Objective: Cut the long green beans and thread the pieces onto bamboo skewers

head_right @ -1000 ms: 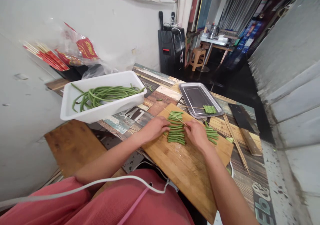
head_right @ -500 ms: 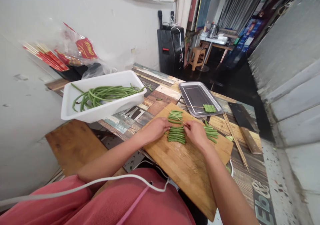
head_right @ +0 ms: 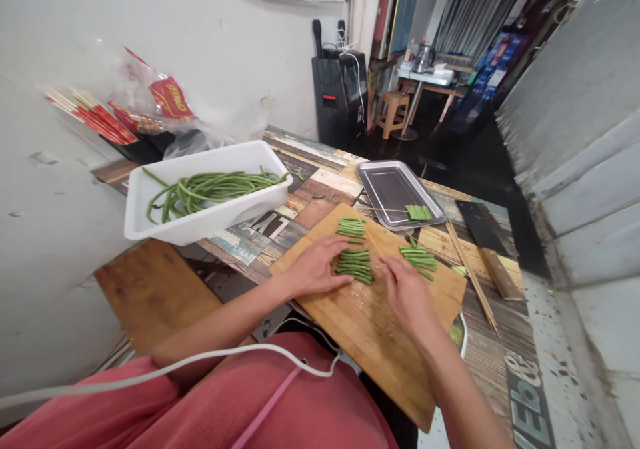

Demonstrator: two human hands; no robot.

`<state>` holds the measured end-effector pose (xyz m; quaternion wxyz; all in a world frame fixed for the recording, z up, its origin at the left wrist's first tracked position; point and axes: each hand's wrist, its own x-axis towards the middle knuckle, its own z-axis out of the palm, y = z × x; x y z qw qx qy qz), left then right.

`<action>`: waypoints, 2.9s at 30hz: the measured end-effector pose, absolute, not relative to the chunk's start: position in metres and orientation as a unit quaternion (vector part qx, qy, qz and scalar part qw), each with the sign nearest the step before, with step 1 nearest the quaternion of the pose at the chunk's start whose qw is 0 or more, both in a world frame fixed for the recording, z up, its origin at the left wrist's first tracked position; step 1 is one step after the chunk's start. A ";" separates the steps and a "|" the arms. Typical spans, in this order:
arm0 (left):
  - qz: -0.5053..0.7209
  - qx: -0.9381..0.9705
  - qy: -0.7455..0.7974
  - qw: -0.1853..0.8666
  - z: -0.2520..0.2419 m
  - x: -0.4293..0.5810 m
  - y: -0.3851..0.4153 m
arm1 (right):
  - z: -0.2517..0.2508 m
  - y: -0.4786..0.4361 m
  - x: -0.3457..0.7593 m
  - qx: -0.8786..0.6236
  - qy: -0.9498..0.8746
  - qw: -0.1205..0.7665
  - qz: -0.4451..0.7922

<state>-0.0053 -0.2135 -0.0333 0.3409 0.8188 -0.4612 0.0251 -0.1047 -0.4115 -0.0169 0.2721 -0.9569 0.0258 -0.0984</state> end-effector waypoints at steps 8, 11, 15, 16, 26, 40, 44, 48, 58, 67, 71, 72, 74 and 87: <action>0.037 0.814 -0.460 0.354 -0.050 -0.011 -0.220 | -0.031 -0.406 -0.175 -0.963 0.109 0.237 -0.066; 0.040 0.809 -0.464 0.359 -0.052 -0.011 -0.220 | -0.030 -0.407 -0.156 -0.959 0.110 0.256 -0.051; 0.043 0.809 -0.464 0.359 -0.053 -0.013 -0.219 | -0.028 -0.398 -0.129 -0.950 0.112 0.287 -0.047; 0.045 0.808 -0.464 0.360 -0.053 -0.013 -0.219 | -0.028 -0.396 -0.127 -0.951 0.117 0.280 -0.057; 0.051 0.806 -0.460 0.370 -0.055 -0.014 -0.221 | -0.031 -0.370 -0.174 -0.986 0.152 0.006 -0.070; 0.064 0.802 -0.461 0.374 -0.057 -0.014 -0.221 | -0.039 -0.350 -0.159 -0.979 0.169 -0.087 -0.072; 0.065 0.801 -0.459 0.378 -0.057 -0.014 -0.221 | -0.040 -0.351 -0.159 -0.983 0.135 -0.081 -0.093; 0.067 0.799 -0.467 0.373 -0.057 -0.013 -0.221 | -0.041 -0.354 -0.159 -0.983 0.107 -0.063 -0.133; 0.063 0.801 -0.475 0.359 -0.063 -0.010 -0.220 | -0.044 -0.358 -0.158 -0.984 0.112 -0.020 -0.136; 0.061 0.793 -0.484 0.364 -0.062 -0.009 -0.221 | -0.044 -0.360 -0.159 -0.985 0.121 0.000 -0.122; 0.061 0.794 -0.481 0.366 -0.062 -0.009 -0.221 | -0.045 -0.361 -0.159 -0.984 0.124 0.018 -0.124; 0.060 0.794 -0.482 0.367 -0.062 -0.009 -0.221 | -0.045 -0.361 -0.159 -0.985 0.120 0.022 -0.126; 0.056 0.791 -0.484 0.370 -0.063 -0.009 -0.221 | -0.045 -0.362 -0.160 -0.986 0.106 0.024 -0.129; 0.034 0.786 -0.475 0.393 -0.061 -0.007 -0.222 | -0.040 -0.365 -0.184 -0.965 0.084 0.047 -0.245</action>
